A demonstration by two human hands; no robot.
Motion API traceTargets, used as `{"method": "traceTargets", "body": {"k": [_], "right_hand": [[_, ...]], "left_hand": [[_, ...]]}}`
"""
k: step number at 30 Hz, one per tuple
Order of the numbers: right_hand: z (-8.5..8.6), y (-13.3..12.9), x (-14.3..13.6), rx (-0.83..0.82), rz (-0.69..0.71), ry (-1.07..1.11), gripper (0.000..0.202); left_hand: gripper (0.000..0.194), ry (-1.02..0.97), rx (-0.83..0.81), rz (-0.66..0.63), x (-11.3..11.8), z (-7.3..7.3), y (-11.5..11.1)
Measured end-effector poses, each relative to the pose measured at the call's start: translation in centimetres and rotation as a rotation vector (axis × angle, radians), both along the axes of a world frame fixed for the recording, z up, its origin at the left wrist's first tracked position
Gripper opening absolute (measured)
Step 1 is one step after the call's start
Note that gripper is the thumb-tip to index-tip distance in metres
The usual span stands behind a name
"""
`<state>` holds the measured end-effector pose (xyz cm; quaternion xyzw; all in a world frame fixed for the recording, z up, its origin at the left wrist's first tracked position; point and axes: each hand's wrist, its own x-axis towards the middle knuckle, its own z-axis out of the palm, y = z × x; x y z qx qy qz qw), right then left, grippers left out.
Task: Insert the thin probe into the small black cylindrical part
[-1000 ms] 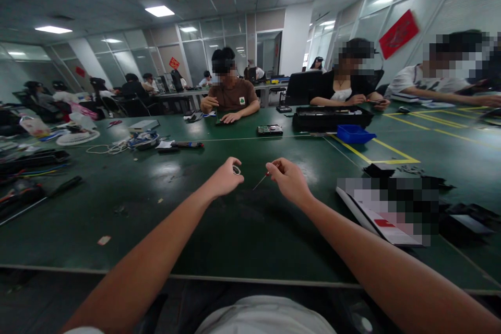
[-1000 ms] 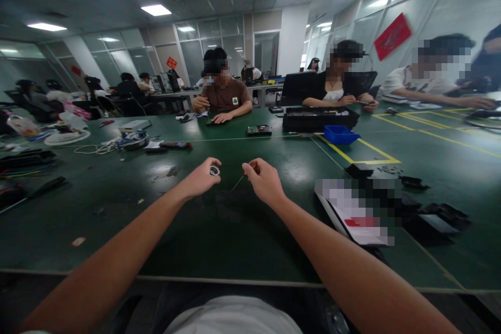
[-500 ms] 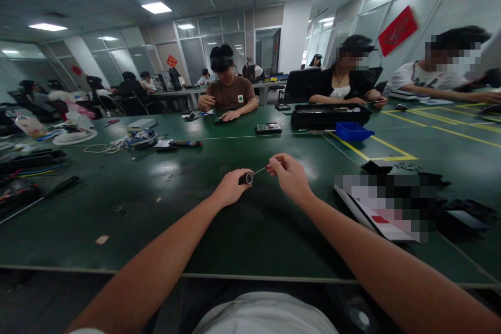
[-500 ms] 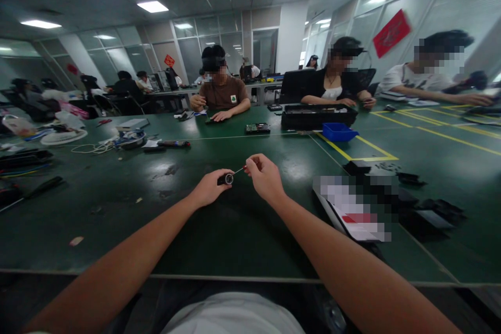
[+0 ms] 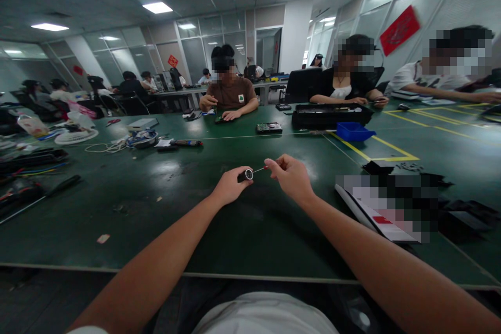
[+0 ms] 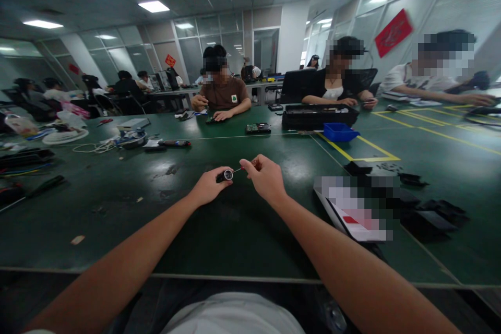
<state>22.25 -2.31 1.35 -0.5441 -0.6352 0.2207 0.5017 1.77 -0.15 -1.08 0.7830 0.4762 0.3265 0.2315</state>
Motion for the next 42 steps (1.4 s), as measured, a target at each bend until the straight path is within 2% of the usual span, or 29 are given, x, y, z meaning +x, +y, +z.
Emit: {"method": "traceTargets", "body": {"k": [5, 7, 11, 15, 19, 24, 27, 31, 35, 38, 42], "right_hand": [[0.0, 0.0, 0.1, 0.003, 0.088, -0.039, 0.016], [0.0, 0.0, 0.1, -0.010, 0.098, -0.041, 0.020], [-0.1, 0.2, 0.1, 0.001, 0.020, -0.113, 0.039], [-0.4, 0.3, 0.0, 0.018, 0.038, -0.102, 0.029], [-0.4, 0.2, -0.1, 0.006, 0.083, -0.063, 0.029], [-0.2, 0.0, -0.1, 0.035, 0.038, -0.100, 0.029], [-0.7, 0.4, -0.4, 0.028, 0.019, 0.025, 0.023], [-1.7, 1.5, -0.7, -0.054, 0.098, 0.334, 0.021], [-2.2, 2.3, -0.3, -0.316, 0.121, 0.709, 0.025], [-2.3, 2.6, -0.1, -0.320, 0.064, 0.738, 0.023], [-2.5, 2.5, -0.2, -0.172, 0.027, 0.573, 0.022]], "left_hand": [[0.035, 0.040, 0.015, 0.037, 0.0, 0.0, 0.0], [0.035, 0.051, 0.028, 0.039, 0.0, 0.0, 0.0], [0.034, 0.089, 0.032, 0.032, 0.2, 0.1, 0.0], [0.035, 0.112, 0.050, 0.025, 0.2, 0.1, -0.1], [0.035, 0.110, 0.058, 0.031, 0.2, 0.1, -0.1], [0.035, 0.113, 0.049, 0.017, 0.2, -0.1, 0.0], [0.036, 0.086, 0.054, 0.042, 0.1, -0.1, 0.0], [0.036, 0.058, 0.045, 0.079, -0.1, 0.3, 0.1], [0.037, 0.108, 0.111, 0.032, -0.3, 0.4, 0.3], [0.035, 0.171, 0.112, 0.041, -0.4, 0.2, 0.5], [0.037, 0.178, 0.094, 0.057, -0.3, -0.1, 0.6]]}}
